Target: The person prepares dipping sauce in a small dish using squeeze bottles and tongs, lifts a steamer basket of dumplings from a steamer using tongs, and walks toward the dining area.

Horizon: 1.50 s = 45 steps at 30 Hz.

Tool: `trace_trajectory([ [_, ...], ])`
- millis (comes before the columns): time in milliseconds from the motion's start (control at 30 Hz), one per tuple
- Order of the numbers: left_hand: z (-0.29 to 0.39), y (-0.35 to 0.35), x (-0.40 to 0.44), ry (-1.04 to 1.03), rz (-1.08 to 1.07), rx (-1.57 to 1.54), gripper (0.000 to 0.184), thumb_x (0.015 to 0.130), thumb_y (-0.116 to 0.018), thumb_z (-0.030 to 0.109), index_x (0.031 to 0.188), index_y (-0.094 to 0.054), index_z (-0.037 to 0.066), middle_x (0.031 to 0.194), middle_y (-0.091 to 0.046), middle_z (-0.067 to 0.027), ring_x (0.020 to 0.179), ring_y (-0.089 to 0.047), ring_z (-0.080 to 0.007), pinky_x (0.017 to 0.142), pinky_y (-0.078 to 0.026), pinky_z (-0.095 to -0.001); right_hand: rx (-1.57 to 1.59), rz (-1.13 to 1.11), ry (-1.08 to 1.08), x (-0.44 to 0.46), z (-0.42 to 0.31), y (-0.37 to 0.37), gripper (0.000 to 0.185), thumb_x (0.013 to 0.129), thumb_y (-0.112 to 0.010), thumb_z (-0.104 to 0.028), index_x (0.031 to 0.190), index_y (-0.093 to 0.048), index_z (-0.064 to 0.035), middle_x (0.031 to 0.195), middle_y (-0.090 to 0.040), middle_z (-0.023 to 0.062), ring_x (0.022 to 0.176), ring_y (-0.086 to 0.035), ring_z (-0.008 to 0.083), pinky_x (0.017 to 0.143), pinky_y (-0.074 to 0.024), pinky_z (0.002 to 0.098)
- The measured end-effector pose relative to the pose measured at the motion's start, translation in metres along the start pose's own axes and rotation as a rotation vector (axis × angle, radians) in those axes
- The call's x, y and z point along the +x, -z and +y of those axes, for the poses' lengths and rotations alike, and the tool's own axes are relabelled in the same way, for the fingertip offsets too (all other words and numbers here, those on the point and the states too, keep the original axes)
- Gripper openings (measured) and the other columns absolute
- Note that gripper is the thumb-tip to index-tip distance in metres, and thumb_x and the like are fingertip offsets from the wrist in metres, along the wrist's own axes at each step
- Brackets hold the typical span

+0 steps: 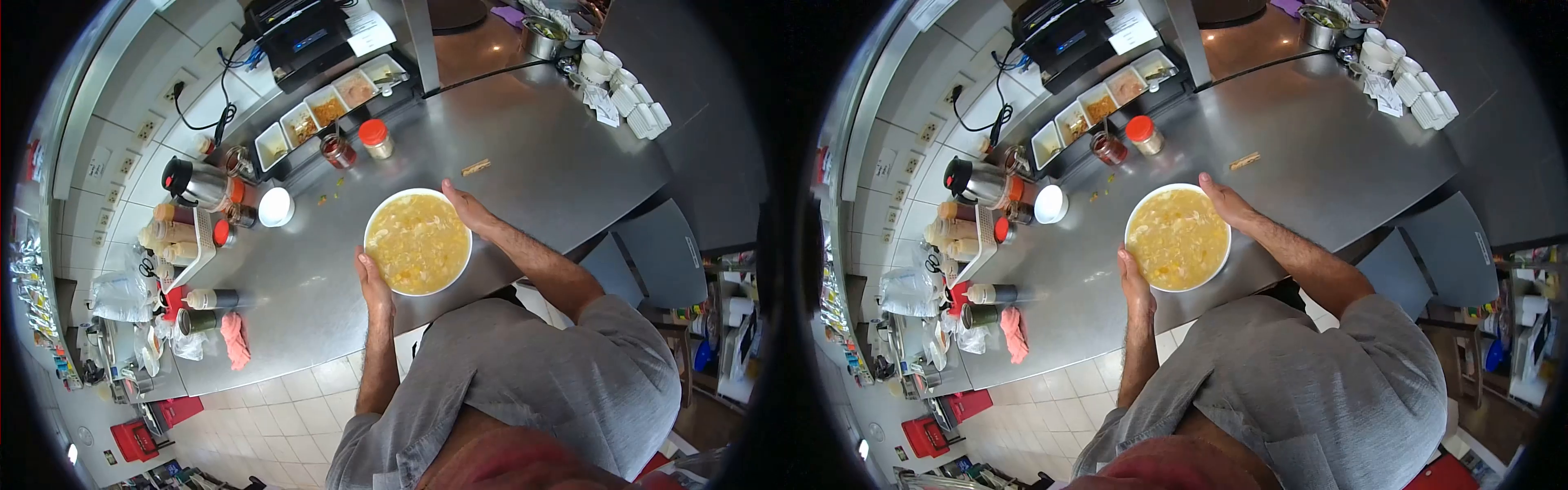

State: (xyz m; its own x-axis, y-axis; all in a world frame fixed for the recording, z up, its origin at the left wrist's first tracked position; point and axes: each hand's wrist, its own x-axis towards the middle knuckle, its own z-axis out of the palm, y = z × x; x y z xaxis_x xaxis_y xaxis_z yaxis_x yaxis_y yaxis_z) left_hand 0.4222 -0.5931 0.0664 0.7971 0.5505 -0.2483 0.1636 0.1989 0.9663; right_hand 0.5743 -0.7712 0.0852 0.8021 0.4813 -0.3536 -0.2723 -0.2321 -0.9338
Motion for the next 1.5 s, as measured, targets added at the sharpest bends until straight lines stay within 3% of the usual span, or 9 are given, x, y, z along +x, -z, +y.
trace_trajectory([
  [100, 0.005, -0.045, 0.009, 0.001, -0.018, -0.030, 0.070, 0.091, -0.031, 0.051, 0.136, -0.018, -0.001, 0.136, -0.029, -0.0199, 0.125, -0.031, -0.0264, 0.102, -0.027, -0.0349, 0.020, -0.135, -0.024, 0.017, -0.003, 0.048, 0.074, 0.088, -0.024, -0.061, 0.121, -0.048, 0.0009, 0.117, -0.052, 0.0175, 0.110, -0.048, 0.0238, 0.096, -0.0341, 0.0347],
  [533, 0.015, -0.267, 0.108, -0.025, -0.063, -0.099, 0.067, 0.091, -0.029, 0.052, 0.133, -0.028, 0.000, 0.132, -0.037, -0.0144, 0.123, -0.033, -0.0231, 0.102, -0.025, -0.0349, -0.057, 0.125, 0.061, 0.101, -0.049, 0.252, 0.076, 0.086, -0.025, -0.064, 0.113, -0.053, 0.0012, 0.111, -0.055, 0.0163, 0.107, -0.049, 0.0221, 0.094, -0.0349, 0.0343],
  [667, 0.014, -0.315, 0.155, -0.042, -0.117, -0.156, 0.062, 0.092, -0.031, 0.048, 0.130, -0.029, -0.001, 0.125, -0.042, -0.0155, 0.117, -0.039, -0.0216, 0.097, -0.032, -0.0319, -0.009, 0.116, 0.060, 0.142, -0.051, 0.301, 0.076, 0.086, -0.025, -0.064, 0.112, -0.054, 0.0013, 0.110, -0.055, 0.0155, 0.107, -0.049, 0.0216, 0.094, -0.0353, 0.0345],
  [900, 0.019, -0.377, 0.232, -0.096, -0.139, -0.054, 0.052, 0.094, -0.028, 0.044, 0.122, -0.037, 0.001, 0.115, -0.046, -0.0122, 0.108, -0.043, -0.0182, 0.093, -0.034, -0.0313, 0.111, 0.131, -0.040, 0.222, -0.063, 0.360, 0.070, 0.087, -0.028, -0.062, 0.109, -0.056, -0.0012, 0.108, -0.056, 0.0135, 0.100, -0.052, 0.0196, 0.087, -0.0402, 0.0328],
  [1100, 0.026, -0.408, 0.295, -0.060, -0.161, -0.053, 0.051, 0.094, -0.030, 0.044, 0.120, -0.039, 0.001, 0.111, -0.049, -0.0102, 0.105, -0.044, -0.0173, 0.091, -0.035, -0.0307, 0.121, 0.096, 0.053, 0.286, -0.069, 0.391, 0.068, 0.086, -0.031, -0.061, 0.109, -0.056, -0.0014, 0.105, -0.058, 0.0121, 0.096, -0.054, 0.0173, 0.082, -0.0431, 0.0329],
  [1167, 0.022, -0.414, 0.319, -0.164, -0.140, 0.023, 0.061, 0.088, -0.030, 0.058, 0.124, -0.037, 0.008, 0.085, -0.051, -0.0007, 0.063, -0.045, -0.0064, 0.044, -0.031, -0.0214, 0.134, 0.117, 0.058, 0.305, -0.068, 0.398, 0.068, 0.086, -0.032, -0.061, 0.108, -0.056, -0.0007, 0.104, -0.058, 0.0121, 0.095, -0.054, 0.0172, 0.081, -0.0434, 0.0334],
  [1200, 0.025, -0.419, 0.326, -0.179, -0.140, 0.022, 0.061, 0.088, -0.030, 0.058, 0.124, -0.037, 0.008, 0.085, -0.051, -0.0007, 0.063, -0.045, -0.0064, 0.044, -0.031, -0.0214, 0.144, 0.133, 0.053, 0.314, -0.070, 0.400, 0.069, 0.086, -0.033, -0.061, 0.107, -0.057, 0.0001, 0.103, -0.059, 0.0121, 0.093, -0.055, 0.0171, 0.080, -0.0437, 0.0338],
  [1267, 0.031, -0.425, 0.334, -0.089, -0.096, -0.058, 0.050, 0.093, -0.033, 0.046, 0.118, -0.043, 0.003, 0.109, -0.050, -0.0098, 0.102, -0.046, -0.0168, 0.089, -0.036, -0.0303, 0.209, 0.090, 0.041, 0.335, -0.069, 0.403, 0.068, 0.086, -0.034, -0.061, 0.106, -0.057, 0.0005, 0.101, -0.059, 0.0117, 0.091, -0.056, 0.0172, 0.079, -0.0442, 0.0339],
  [1500, 0.024, -0.438, 0.372, -0.225, -0.033, -0.017, 0.059, 0.091, -0.031, 0.052, 0.121, -0.042, 0.003, 0.116, -0.050, -0.0098, 0.108, -0.044, -0.0178, 0.095, -0.032, -0.0308, 0.255, 0.078, 0.078, 0.386, -0.065, 0.415, 0.064, 0.085, -0.038, -0.060, 0.100, -0.060, -0.0010, 0.092, -0.062, 0.0093, 0.084, -0.057, 0.0152, 0.074, -0.0453, 0.0307],
])
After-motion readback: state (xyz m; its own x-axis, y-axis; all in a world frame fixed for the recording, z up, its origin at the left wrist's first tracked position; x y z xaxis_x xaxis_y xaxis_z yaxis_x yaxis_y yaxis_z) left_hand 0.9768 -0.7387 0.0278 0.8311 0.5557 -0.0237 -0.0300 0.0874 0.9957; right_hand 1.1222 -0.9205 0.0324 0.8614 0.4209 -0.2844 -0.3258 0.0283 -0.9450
